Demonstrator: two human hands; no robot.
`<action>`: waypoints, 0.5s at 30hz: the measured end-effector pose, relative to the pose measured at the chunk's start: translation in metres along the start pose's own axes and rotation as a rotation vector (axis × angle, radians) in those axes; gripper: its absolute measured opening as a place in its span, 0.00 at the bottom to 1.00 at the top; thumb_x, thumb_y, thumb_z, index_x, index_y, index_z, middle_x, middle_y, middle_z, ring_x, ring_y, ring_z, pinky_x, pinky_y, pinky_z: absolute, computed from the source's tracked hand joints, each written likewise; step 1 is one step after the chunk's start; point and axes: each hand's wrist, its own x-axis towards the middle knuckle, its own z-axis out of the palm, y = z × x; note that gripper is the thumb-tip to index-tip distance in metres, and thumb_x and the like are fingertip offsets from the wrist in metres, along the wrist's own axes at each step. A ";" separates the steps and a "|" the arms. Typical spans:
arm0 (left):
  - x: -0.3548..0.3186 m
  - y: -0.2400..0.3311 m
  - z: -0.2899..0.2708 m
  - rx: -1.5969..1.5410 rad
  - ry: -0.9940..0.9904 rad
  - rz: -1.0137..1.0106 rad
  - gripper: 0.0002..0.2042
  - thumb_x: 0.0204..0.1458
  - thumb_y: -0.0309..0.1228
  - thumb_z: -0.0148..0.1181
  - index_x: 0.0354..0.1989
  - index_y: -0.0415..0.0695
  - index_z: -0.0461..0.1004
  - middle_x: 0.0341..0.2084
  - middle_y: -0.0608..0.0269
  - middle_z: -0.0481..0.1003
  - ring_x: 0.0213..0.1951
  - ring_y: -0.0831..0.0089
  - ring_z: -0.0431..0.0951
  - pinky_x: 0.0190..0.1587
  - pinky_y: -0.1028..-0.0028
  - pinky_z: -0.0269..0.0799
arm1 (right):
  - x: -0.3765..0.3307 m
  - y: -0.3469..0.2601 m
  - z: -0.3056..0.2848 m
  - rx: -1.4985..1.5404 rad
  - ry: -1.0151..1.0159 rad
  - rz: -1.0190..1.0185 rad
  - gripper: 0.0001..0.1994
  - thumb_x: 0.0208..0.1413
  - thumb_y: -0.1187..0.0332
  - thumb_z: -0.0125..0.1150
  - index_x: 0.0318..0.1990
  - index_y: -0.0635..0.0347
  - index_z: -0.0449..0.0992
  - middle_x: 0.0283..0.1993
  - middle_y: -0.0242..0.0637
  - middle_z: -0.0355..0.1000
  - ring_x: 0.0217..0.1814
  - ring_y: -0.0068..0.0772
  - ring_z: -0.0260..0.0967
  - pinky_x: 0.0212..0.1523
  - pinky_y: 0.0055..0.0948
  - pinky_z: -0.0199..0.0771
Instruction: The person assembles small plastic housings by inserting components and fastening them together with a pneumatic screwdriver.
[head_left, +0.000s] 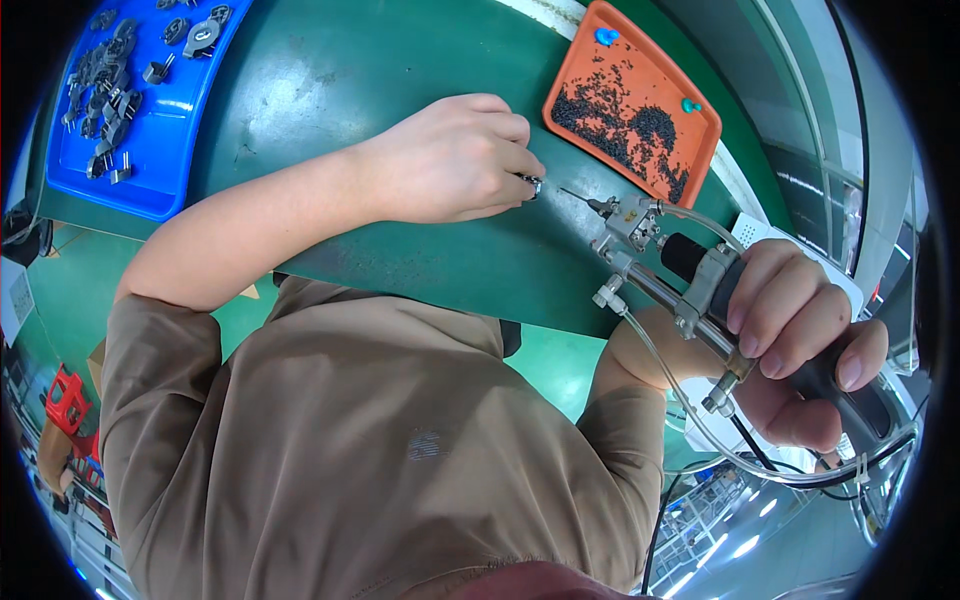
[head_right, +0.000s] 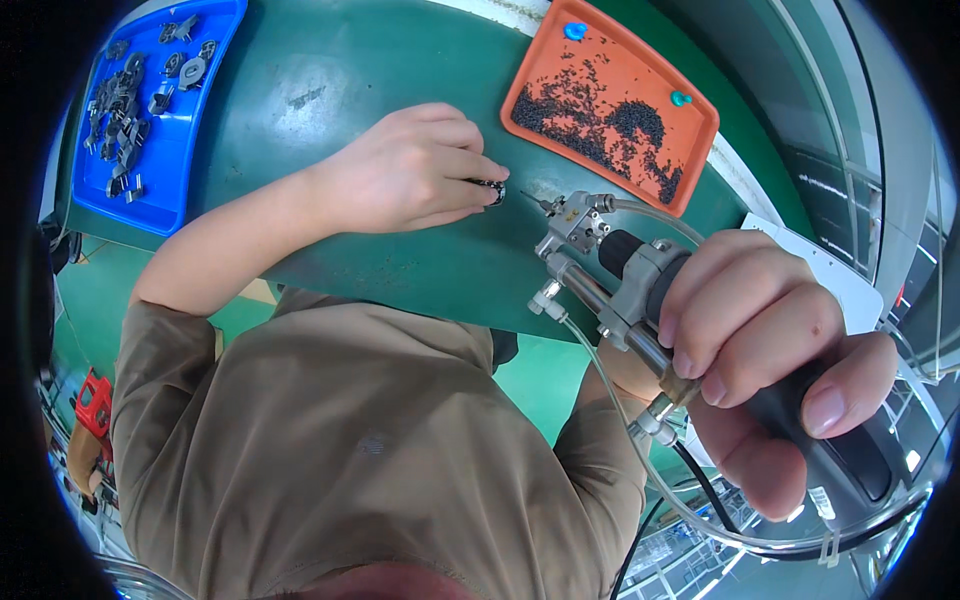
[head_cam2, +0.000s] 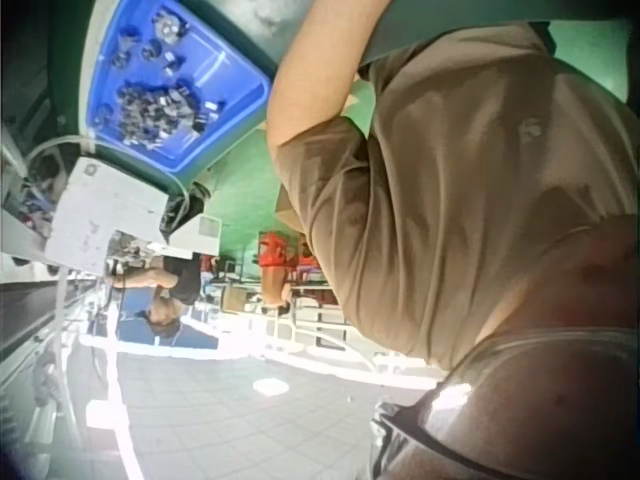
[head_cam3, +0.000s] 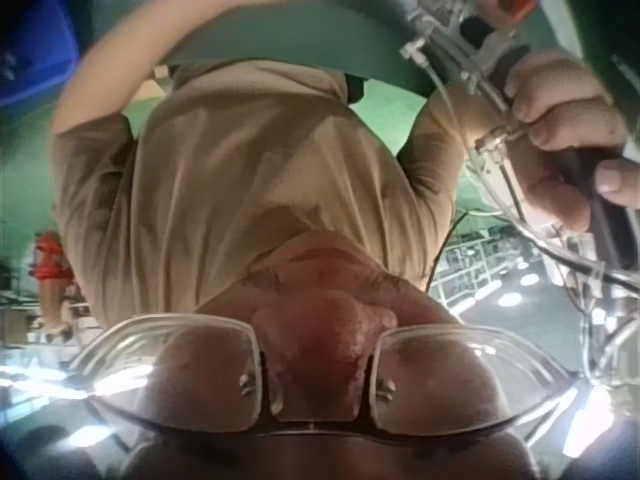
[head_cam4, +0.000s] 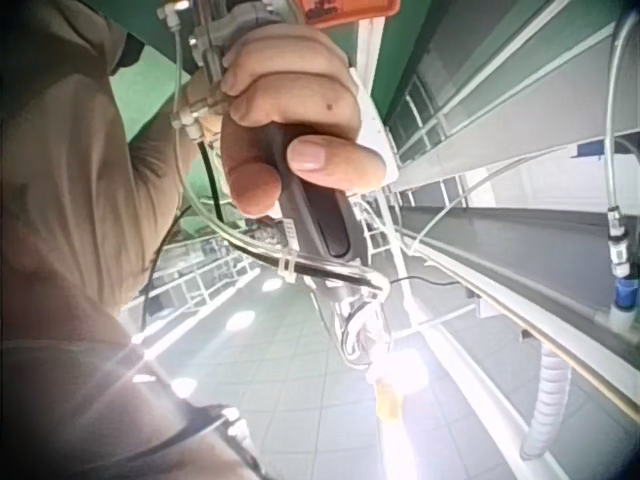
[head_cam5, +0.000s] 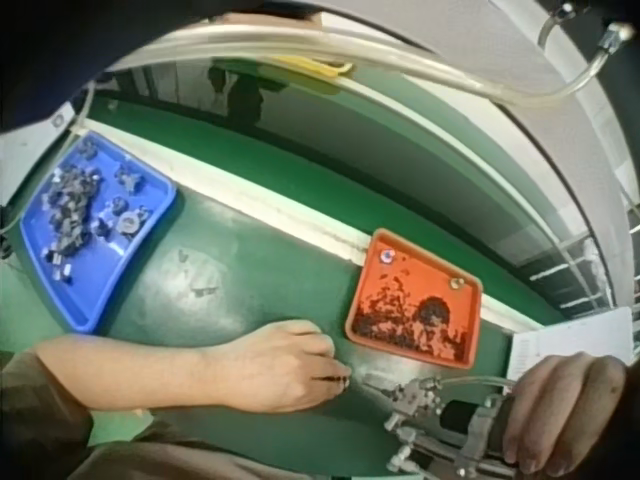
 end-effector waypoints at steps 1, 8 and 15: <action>0.000 0.000 -0.001 -0.004 -0.003 -0.002 0.07 0.47 0.31 0.71 0.35 0.45 0.85 0.42 0.67 0.84 0.40 0.68 0.77 0.48 0.66 0.74 | 0.000 0.001 0.000 -0.016 -0.012 0.003 0.21 0.65 0.47 0.61 0.53 0.51 0.69 0.31 0.29 0.70 0.31 0.25 0.68 0.32 0.26 0.65; 0.003 0.001 -0.001 -0.081 0.019 -0.059 0.06 0.49 0.30 0.71 0.34 0.42 0.85 0.41 0.65 0.85 0.39 0.67 0.77 0.48 0.64 0.74 | 0.003 0.016 -0.004 -0.023 -0.140 0.020 0.21 0.67 0.47 0.59 0.55 0.49 0.66 0.33 0.29 0.70 0.31 0.25 0.69 0.31 0.28 0.67; 0.004 0.001 -0.001 -0.120 0.027 -0.100 0.06 0.49 0.28 0.70 0.34 0.40 0.85 0.41 0.64 0.85 0.39 0.67 0.78 0.49 0.63 0.74 | 0.001 0.025 -0.002 -0.038 -0.138 -0.005 0.17 0.68 0.52 0.59 0.54 0.48 0.64 0.34 0.29 0.69 0.30 0.24 0.69 0.30 0.27 0.67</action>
